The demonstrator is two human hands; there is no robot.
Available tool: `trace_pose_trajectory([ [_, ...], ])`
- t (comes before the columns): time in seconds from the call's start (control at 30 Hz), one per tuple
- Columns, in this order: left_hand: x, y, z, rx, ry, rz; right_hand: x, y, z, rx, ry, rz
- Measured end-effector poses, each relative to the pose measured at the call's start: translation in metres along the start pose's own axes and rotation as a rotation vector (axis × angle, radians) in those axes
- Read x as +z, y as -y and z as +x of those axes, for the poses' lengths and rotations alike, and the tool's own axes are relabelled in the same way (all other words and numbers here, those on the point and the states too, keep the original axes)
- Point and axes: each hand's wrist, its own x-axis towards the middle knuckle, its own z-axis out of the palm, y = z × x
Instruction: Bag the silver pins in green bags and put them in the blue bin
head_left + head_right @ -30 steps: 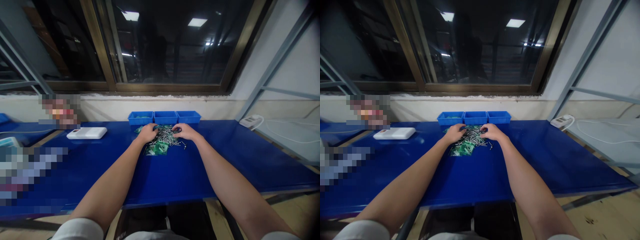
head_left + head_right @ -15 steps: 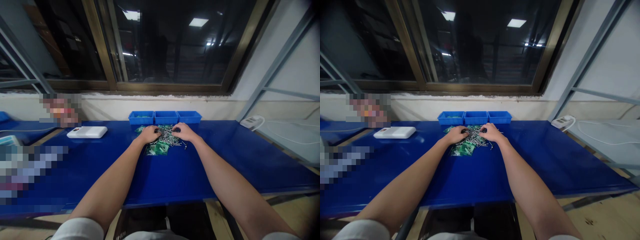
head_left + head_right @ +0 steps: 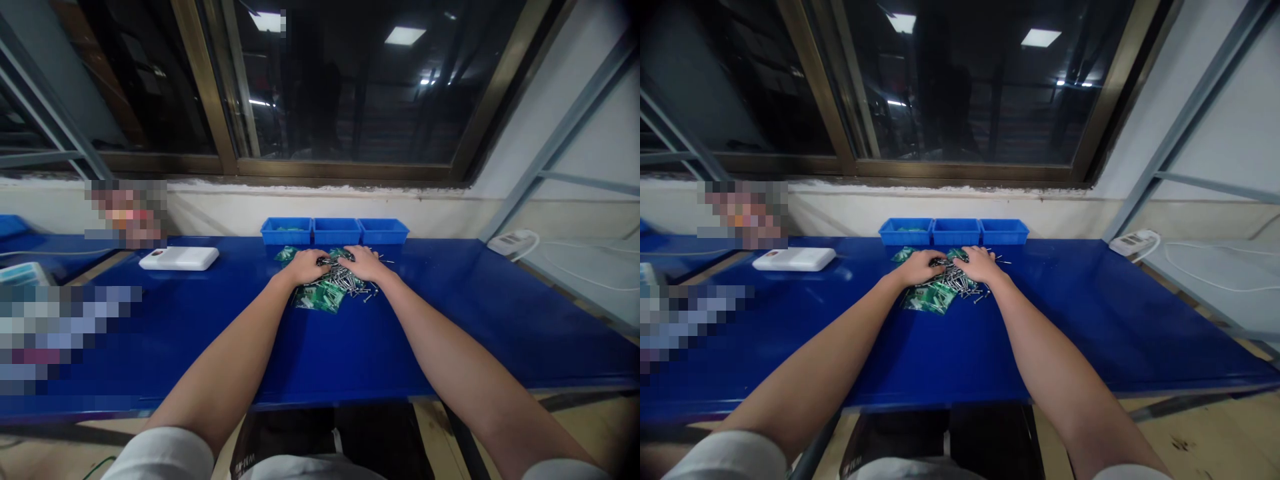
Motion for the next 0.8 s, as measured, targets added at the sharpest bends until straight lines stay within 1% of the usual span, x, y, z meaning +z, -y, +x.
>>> trace_pose_trajectory([
  [0.17, 0.0, -0.002, -0.001, 0.01, -0.013, -0.003, 0.001, 0.004, 0.002, -0.018, -0.083, -0.024],
  [0.27, 0.001, -0.001, -0.001, 0.012, -0.016, 0.004, -0.001, 0.005, 0.002, -0.093, -0.12, -0.019],
  [0.37, 0.003, 0.001, 0.0, -0.001, -0.042, 0.021, -0.004, 0.007, 0.0, -0.184, -0.128, 0.018],
  [0.5, 0.006, 0.0, 0.003, 0.012, -0.1, 0.056, -0.007, 0.011, -0.003, -0.238, -0.131, 0.033],
  [0.57, 0.007, -0.001, 0.004, 0.026, -0.111, 0.075, -0.007, 0.013, -0.004, -0.25, -0.138, 0.031],
  [0.67, 0.008, -0.002, 0.006, 0.007, -0.138, 0.065, -0.007, 0.015, -0.005, -0.248, -0.148, 0.06],
  [0.8, 0.006, -0.002, 0.008, -0.028, -0.243, 0.04, -0.008, 0.017, -0.006, -0.223, -0.155, 0.149],
])
